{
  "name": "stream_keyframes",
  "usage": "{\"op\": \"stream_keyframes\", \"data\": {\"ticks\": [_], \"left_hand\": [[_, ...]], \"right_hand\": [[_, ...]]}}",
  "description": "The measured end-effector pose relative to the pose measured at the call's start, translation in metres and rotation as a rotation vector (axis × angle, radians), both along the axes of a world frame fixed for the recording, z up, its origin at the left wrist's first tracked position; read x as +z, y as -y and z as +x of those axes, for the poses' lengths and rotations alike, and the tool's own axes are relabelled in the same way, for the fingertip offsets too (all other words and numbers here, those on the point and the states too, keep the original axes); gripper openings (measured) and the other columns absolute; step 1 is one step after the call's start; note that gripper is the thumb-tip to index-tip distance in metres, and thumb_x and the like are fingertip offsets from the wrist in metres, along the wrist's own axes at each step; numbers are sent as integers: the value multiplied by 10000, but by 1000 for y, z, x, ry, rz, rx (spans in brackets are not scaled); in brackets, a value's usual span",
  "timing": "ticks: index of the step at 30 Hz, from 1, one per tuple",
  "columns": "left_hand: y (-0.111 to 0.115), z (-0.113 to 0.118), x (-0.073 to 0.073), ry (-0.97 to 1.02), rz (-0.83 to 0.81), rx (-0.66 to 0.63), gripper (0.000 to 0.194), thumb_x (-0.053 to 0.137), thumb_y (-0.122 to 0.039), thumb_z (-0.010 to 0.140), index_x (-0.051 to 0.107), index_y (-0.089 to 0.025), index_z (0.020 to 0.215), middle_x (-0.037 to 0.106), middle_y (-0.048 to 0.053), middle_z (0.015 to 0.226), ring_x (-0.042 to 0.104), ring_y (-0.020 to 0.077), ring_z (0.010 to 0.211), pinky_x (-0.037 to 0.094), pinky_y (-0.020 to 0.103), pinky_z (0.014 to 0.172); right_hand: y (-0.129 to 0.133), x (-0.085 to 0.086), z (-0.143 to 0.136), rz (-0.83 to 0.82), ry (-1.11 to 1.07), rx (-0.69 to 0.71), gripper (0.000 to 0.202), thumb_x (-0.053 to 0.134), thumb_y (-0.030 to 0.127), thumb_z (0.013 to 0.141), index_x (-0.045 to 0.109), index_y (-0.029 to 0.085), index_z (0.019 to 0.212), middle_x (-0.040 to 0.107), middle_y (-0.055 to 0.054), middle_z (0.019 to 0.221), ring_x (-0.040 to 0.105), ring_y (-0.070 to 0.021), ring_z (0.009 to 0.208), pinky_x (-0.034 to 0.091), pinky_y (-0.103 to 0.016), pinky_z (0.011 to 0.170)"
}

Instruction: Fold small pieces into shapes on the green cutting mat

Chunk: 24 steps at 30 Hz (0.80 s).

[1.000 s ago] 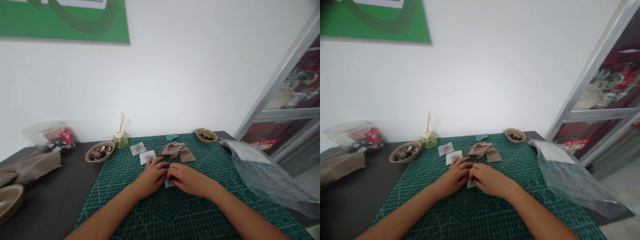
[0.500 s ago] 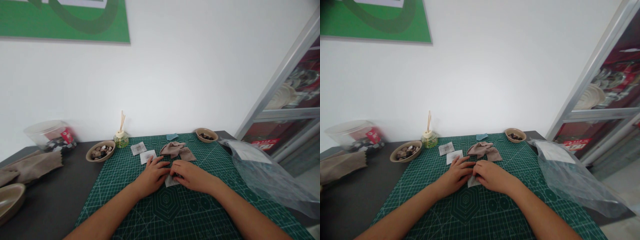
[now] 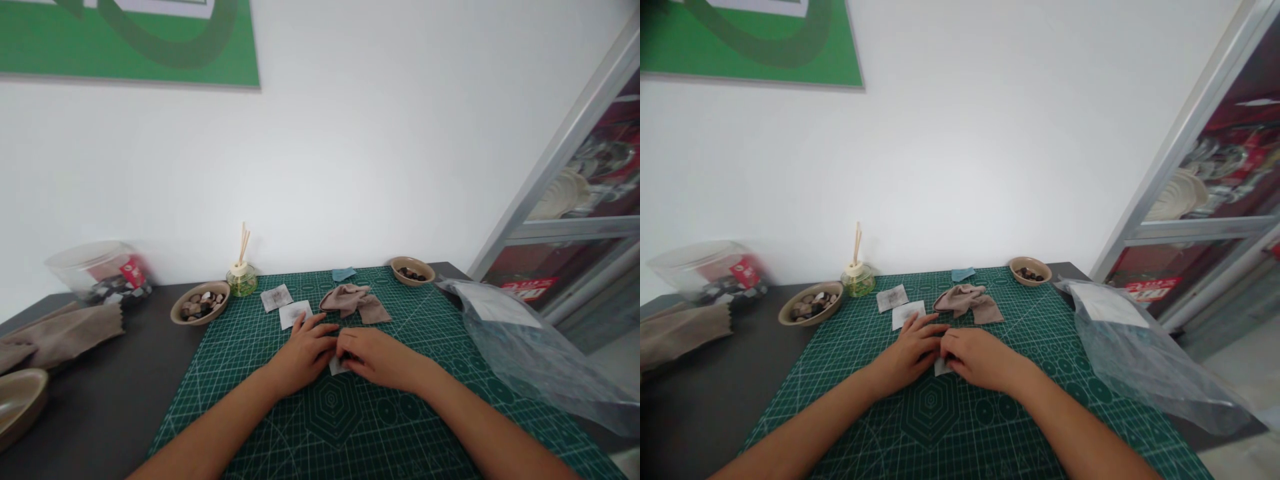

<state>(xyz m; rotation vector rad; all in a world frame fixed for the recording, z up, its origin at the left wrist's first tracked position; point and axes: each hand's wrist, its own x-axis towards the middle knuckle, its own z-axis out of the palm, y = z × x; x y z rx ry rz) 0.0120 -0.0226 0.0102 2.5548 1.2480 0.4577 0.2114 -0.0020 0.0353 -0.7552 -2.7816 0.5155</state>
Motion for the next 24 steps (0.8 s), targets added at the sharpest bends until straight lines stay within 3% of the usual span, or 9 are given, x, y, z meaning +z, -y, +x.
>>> {"op": "stream_keyframes", "data": {"ticks": [24], "left_hand": [[0,0,-1,-10,-4,4,262,501,-131,876,648,-277,1035,524,1,1337,310,290,1323,124,603,1082]], "right_hand": [[2,2,0,-44,-47,14,144,530,79,832,596,155,935,587,-57,962,561,-180,884,437,-285,801]]}}
